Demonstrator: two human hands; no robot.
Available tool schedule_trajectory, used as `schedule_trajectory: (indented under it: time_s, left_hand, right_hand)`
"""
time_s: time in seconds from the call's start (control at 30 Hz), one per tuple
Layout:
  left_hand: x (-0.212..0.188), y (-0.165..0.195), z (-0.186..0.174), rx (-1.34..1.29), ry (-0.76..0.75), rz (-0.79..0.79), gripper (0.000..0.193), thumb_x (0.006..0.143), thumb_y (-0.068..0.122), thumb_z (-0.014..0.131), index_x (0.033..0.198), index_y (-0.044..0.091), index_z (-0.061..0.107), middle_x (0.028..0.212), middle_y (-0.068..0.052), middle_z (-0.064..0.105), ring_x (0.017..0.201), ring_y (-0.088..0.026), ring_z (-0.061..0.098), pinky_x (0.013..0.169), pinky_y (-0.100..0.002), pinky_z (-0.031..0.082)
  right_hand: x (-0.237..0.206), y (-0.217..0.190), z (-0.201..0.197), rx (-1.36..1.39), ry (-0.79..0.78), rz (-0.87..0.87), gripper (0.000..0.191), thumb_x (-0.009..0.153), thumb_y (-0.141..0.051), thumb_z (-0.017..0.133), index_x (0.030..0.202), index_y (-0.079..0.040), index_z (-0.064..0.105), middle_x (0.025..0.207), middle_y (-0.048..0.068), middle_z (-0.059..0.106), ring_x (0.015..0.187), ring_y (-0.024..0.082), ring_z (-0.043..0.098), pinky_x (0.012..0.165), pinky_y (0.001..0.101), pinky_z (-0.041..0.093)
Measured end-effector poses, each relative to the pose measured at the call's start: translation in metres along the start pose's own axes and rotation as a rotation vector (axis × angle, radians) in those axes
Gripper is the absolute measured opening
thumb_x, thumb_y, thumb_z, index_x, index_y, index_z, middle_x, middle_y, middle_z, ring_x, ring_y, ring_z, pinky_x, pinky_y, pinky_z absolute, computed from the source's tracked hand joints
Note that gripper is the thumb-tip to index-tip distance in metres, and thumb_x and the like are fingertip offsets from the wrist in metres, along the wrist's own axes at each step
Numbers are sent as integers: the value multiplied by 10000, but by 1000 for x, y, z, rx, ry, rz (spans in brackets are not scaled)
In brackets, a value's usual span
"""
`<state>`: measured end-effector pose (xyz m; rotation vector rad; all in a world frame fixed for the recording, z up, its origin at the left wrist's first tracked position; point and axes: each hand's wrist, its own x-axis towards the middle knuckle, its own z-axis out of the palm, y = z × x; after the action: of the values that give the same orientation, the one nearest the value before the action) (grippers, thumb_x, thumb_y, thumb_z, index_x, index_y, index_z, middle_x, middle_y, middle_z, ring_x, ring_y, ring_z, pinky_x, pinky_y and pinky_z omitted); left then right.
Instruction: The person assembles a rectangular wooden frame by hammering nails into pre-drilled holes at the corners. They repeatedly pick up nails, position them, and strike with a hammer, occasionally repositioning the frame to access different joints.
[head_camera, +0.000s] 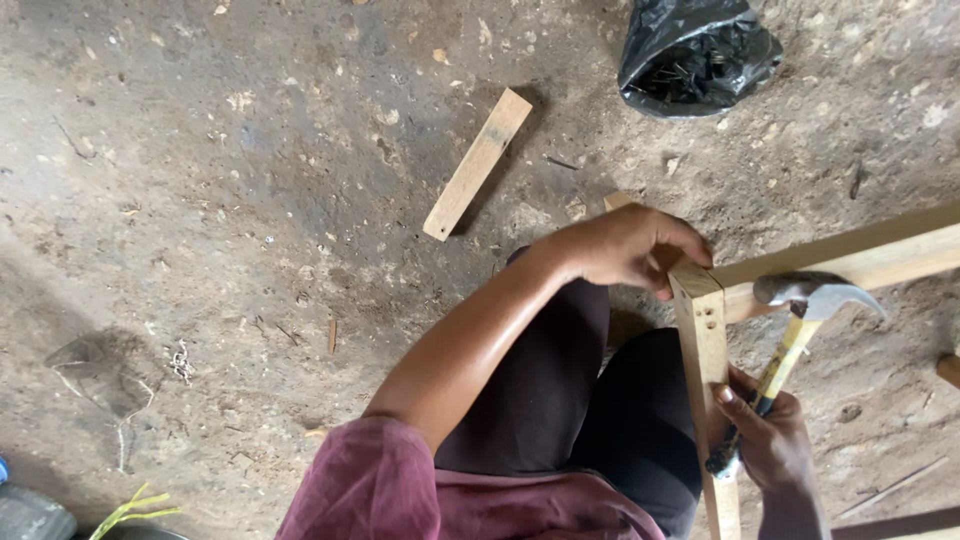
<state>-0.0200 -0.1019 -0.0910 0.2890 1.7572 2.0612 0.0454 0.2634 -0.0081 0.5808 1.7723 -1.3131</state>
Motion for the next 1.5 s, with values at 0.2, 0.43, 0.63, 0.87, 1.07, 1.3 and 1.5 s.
schedule_trajectory:
  time_s: [0.2,0.43,0.63,0.87,1.07,1.3,1.5]
  left_hand:
    - [4,16,-4,82,-104,-150,367,831,105,813,1176,179,714,1122,-18,788,999,-137,783,915,-291,631]
    - [13,17,-9,228,-111,-108,366,754,69,841,1094,162,740,1097,-13,780,974,-151,751,889,-318,615]
    - [6,5,-3,3,-65,-172,379,831,33,760,1178,182,735,1169,-21,764,957,-135,797,853,-295,637]
    - [8,10,-4,175,-66,-38,440,723,40,856,1129,188,776,1122,-15,785,941,-133,765,838,-282,637]
    - [9,15,-6,202,-72,-18,506,679,58,891,1149,203,771,1132,-13,783,941,-139,760,831,-288,623]
    - [9,12,-6,189,-75,-59,507,698,60,878,1164,226,764,1146,3,785,925,-127,773,833,-283,627]
    - [5,6,-4,202,-23,-5,474,702,68,876,1139,219,772,1170,2,770,964,-135,758,859,-272,625]
  right_hand:
    - [-3,0,-2,-1,29,12,447,949,-77,713,1362,84,656,1134,142,740,963,167,688,853,290,534]
    - [-5,-3,-6,4,-10,8,469,924,-87,699,1350,101,638,1142,166,747,966,178,704,854,289,537]
    - [-6,-6,-7,-23,-47,-31,429,936,-70,699,1310,135,650,1034,205,757,881,219,712,776,314,555]
    - [-7,-10,0,-11,-26,36,460,909,-67,694,1334,100,645,1057,168,772,896,186,707,779,280,542]
    - [-7,-8,-2,-44,16,42,479,882,-64,713,1329,94,646,1081,156,768,924,187,712,806,292,548]
    - [-7,-5,-5,-29,7,38,449,906,-55,718,1326,94,661,1114,168,756,962,194,698,854,292,531]
    - [-7,-6,-5,-40,-10,27,446,905,-58,714,1325,83,662,1143,164,754,1002,188,699,881,287,529]
